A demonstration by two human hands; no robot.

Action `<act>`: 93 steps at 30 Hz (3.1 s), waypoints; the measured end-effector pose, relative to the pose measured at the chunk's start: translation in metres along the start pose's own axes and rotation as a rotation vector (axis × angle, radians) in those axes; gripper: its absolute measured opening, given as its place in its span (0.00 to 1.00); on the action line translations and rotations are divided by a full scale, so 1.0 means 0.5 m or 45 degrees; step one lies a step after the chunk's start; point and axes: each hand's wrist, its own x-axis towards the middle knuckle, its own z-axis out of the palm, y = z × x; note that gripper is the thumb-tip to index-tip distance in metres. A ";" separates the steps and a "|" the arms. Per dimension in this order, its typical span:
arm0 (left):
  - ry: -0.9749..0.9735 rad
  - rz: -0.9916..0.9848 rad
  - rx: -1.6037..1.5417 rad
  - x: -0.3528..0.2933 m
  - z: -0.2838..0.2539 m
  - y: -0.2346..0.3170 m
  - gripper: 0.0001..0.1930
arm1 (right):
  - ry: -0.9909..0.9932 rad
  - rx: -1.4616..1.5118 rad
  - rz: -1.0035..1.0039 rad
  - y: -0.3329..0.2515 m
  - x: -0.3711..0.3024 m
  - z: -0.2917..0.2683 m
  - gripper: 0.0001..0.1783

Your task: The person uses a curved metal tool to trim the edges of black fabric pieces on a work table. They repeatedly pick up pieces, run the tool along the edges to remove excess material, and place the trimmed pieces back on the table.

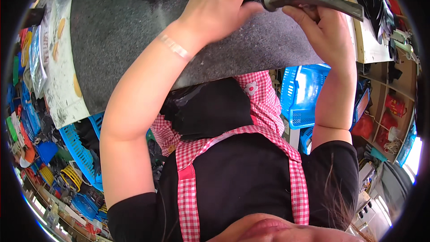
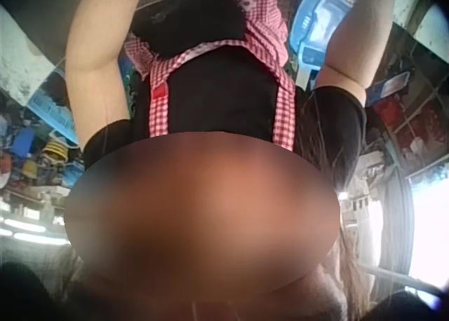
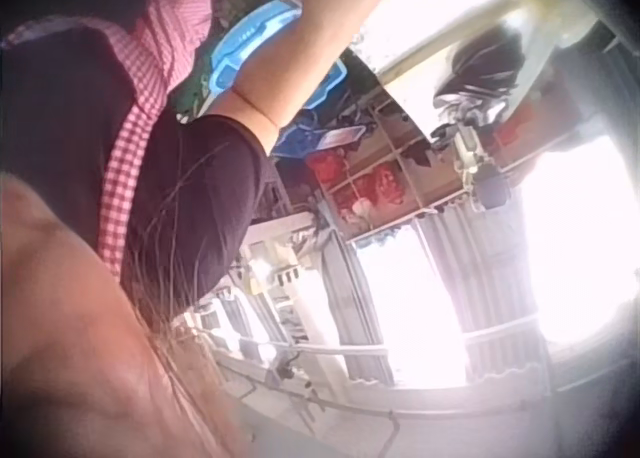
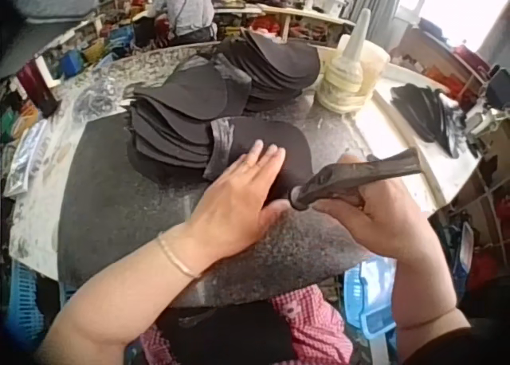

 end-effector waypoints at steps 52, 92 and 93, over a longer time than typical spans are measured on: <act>0.036 -0.759 0.029 -0.224 -0.142 0.097 0.21 | -0.350 -0.138 -0.459 -0.135 0.085 0.156 0.15; -0.144 -0.553 -0.063 -0.302 -0.268 0.056 0.09 | -0.368 -0.073 -0.593 -0.211 0.070 0.211 0.18; -0.136 -0.538 -0.012 -0.310 -0.269 0.065 0.09 | -0.355 -0.064 -0.616 -0.215 0.071 0.215 0.18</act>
